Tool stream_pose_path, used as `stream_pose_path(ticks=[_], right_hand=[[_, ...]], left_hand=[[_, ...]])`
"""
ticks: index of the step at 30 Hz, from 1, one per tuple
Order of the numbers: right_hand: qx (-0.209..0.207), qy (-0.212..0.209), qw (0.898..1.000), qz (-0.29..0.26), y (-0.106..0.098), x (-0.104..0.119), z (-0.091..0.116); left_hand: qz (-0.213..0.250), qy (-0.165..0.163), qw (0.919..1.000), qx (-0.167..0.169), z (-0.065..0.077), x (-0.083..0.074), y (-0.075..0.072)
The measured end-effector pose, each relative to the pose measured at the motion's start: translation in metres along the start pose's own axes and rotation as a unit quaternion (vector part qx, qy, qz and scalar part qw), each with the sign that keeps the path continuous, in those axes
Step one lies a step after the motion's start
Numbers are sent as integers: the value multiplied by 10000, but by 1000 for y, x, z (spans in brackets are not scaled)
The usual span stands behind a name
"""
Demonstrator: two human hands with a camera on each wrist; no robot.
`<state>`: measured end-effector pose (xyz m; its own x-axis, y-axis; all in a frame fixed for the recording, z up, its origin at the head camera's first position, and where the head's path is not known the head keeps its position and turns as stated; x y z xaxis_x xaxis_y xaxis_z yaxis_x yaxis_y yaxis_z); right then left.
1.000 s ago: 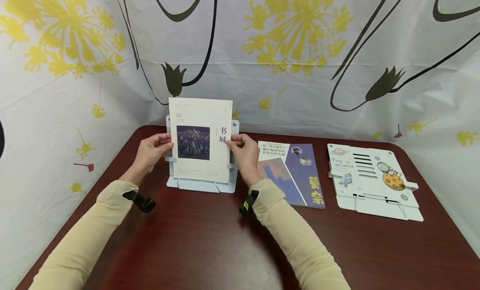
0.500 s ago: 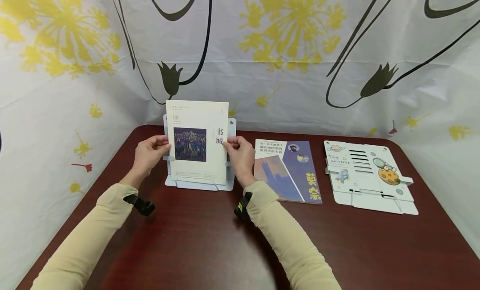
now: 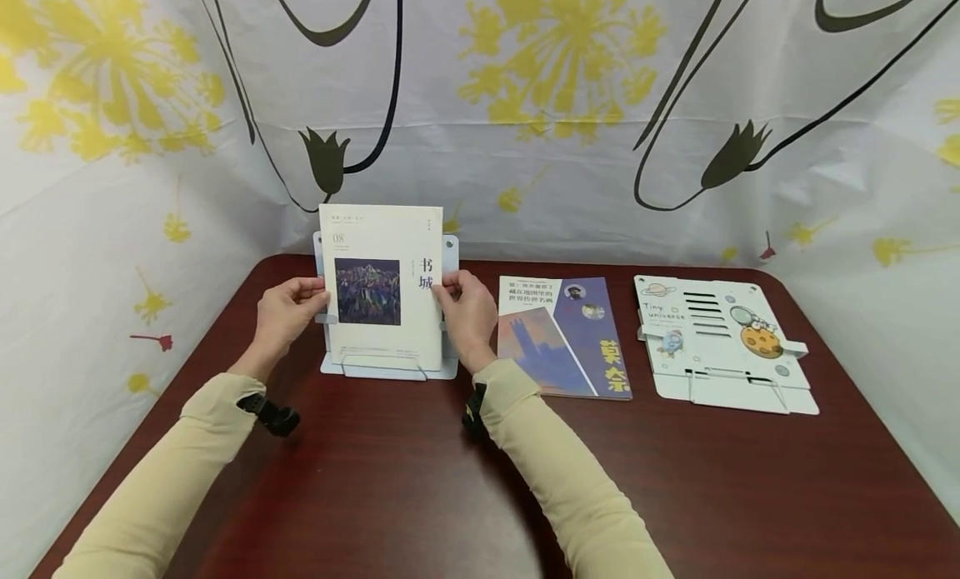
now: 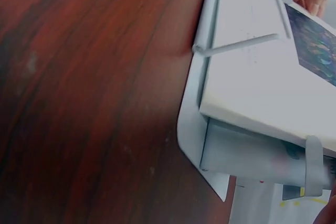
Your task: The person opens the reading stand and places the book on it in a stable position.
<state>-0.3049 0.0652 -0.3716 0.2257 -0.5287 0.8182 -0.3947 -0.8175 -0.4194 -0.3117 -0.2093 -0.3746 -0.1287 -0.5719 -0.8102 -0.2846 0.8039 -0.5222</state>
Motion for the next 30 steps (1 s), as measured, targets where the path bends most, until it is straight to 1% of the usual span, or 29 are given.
stream_pose_path(ticks=[5, 7, 9, 12, 14, 15, 17, 18, 19, 22, 24, 25, 27, 30], right_hand=[[-53, -49, 10000, 45, -3, -3, 0], [-53, -72, 10000, -4, -4, -3, -1], [-47, -65, 9998, -169, -5, -4, -2], [-18, 237, 9968, -758, -9, -7, -7], [29, 637, 9877, -1427, -15, -10, -11], [54, 854, 9808, -1754, -18, -11, -14], [108, 1253, 9626, -2400, -27, -14, -17], [183, 1448, 9541, -2617, -34, -12, -18], [249, 1589, 9452, -2843, -39, -13, -19], [395, 1816, 9324, -3098, -57, -18, -20], [487, 1908, 9283, -3154, -70, -23, -19], [483, 1913, 9255, -3233, -75, -29, -19], [471, 1978, 9230, -3267, -89, -37, -17], [402, 2007, 9221, -3285, -112, -51, -13]], left_hand=[[-39, 15, 10000, 61, 0, -1, 4], [-40, 39, 10000, 11, 0, -1, 4], [-49, 83, 9999, -104, 2, -3, 3], [73, 204, 9988, -434, 3, -7, -1], [235, 279, 9973, -633, 3, -11, -3], [369, 324, 9961, -729, 3, -15, -4], [838, 363, 9929, -766, 3, -22, -2], [1086, 329, 9909, -718, 5, -31, -2], [1312, 308, 9886, -671, 6, -36, 1], [2080, 249, 9769, -428, 11, -52, 14], [2455, 182, 9690, -223, 16, -64, 27], [2663, 186, 9637, -115, 16, -66, 35], [2991, 121, 9540, 169, 23, -77, 51], [3214, 52, 9450, 600, 36, -93, 76]])
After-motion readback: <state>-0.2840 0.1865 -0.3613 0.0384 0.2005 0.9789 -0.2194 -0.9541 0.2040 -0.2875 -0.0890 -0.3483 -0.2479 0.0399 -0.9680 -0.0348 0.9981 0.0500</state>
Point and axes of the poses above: each hand's wrist, its own z-axis away from the middle knuckle, its own y-axis out of the palm, x = y × z, the point moved 5 cm from there along -z, towards the middle knuckle, and after that the axes turned 5 degrees about y, right-handed, at the moved point
